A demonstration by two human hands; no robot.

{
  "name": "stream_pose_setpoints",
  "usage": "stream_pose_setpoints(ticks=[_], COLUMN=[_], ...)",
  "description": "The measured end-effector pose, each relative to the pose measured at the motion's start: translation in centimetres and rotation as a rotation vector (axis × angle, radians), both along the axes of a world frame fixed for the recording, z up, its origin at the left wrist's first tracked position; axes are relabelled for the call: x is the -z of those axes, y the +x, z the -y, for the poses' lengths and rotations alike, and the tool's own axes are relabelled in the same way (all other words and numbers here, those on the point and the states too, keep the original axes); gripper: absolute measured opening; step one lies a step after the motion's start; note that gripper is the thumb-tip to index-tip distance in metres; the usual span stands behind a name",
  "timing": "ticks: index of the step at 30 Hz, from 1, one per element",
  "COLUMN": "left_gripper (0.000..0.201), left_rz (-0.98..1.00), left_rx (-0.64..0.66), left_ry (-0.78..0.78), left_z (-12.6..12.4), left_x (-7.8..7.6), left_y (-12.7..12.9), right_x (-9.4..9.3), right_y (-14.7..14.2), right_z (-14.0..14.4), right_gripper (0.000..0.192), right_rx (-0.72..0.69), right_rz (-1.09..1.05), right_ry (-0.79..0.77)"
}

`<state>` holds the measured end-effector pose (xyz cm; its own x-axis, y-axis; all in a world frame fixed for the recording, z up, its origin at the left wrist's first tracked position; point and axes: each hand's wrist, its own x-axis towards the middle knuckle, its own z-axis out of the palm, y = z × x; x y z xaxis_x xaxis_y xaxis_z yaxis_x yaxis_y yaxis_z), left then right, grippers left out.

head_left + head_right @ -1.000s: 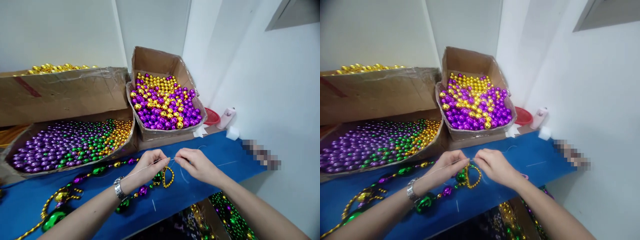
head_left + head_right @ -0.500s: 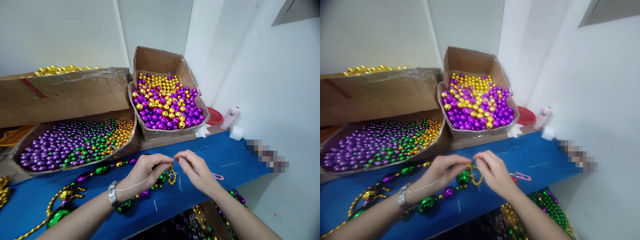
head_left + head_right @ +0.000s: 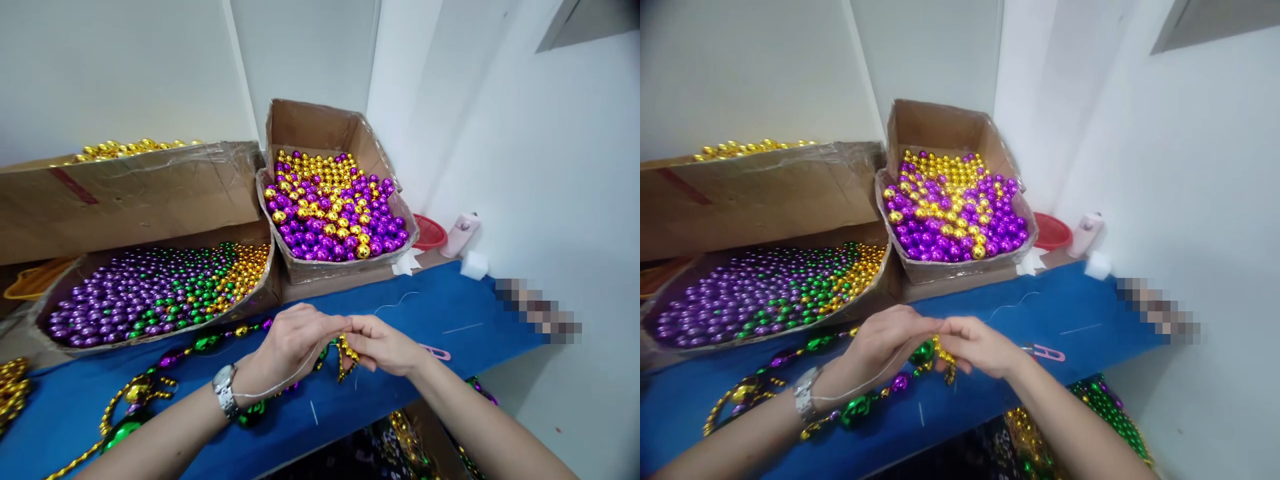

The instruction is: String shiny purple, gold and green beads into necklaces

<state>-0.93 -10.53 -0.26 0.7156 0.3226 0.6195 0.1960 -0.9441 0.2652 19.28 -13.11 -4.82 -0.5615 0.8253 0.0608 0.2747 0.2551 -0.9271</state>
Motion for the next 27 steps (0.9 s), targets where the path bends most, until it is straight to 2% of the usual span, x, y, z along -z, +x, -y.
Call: stream_pose_setpoints(ticks=[2, 4, 7, 10, 12, 13, 15, 17, 19, 20, 23, 27], left_gripper=[0.032, 0.027, 0.021, 0.019, 0.021, 0.021, 0.02, 0.019, 0.021, 0.023, 0.027, 0.03], left_rz=[-0.058, -0.093, -0.065, 0.063, 0.149, 0.165, 0.15, 0.118, 0.083, 0.06, 0.01, 0.011], left_rx=[-0.057, -0.128, -0.214, -0.228, -0.195, -0.178, -0.159, -0.145, -0.112, -0.084, -0.002, 0.023], left_ry=[0.012, -0.087, -0.525, -0.964, -1.097, -1.11, -1.036, -0.89, -0.737, -0.664, -0.428, -0.171], left_z=[0.1, 0.2, 0.2, 0.1, 0.1, 0.2, 0.5, 0.8, 1.0, 1.1, 0.9, 0.6], left_x=[0.1, 0.0, -0.1, -0.3, -0.4, -0.5, -0.7, -0.9, -1.1, -1.2, -1.0, -0.3], left_y=[-0.1, 0.0, 0.3, 0.5, 0.5, 0.4, 0.4, 0.3, 0.2, 0.2, 0.1, -0.1], right_x=[-1.3, -2.5, -3.4, -3.2, -2.8, -2.7, -2.6, -2.6, -2.4, -2.2, -0.8, 1.1], right_y=[0.4, 0.6, 0.2, -0.8, -1.3, -1.4, -1.2, -0.6, -0.1, 0.0, -0.3, -1.1], right_z=[0.1, 0.3, 1.3, 2.9, 3.8, 4.1, 4.0, 3.2, 2.0, 1.4, 0.0, -0.3], right_gripper=[0.029, 0.022, 0.02, 0.024, 0.024, 0.022, 0.019, 0.016, 0.018, 0.021, 0.035, 0.047], right_rx=[0.123, 0.248, 0.377, 0.369, 0.296, 0.248, 0.21, 0.304, 0.385, 0.365, 0.116, -0.094], right_rz=[0.09, 0.193, 0.37, 0.574, 0.623, 0.589, 0.435, 0.223, 0.003, -0.083, -0.222, -0.273], right_ry=[0.138, 0.281, 0.469, 0.702, 0.773, 0.753, 0.651, 0.516, 0.295, 0.167, -0.155, -0.374])
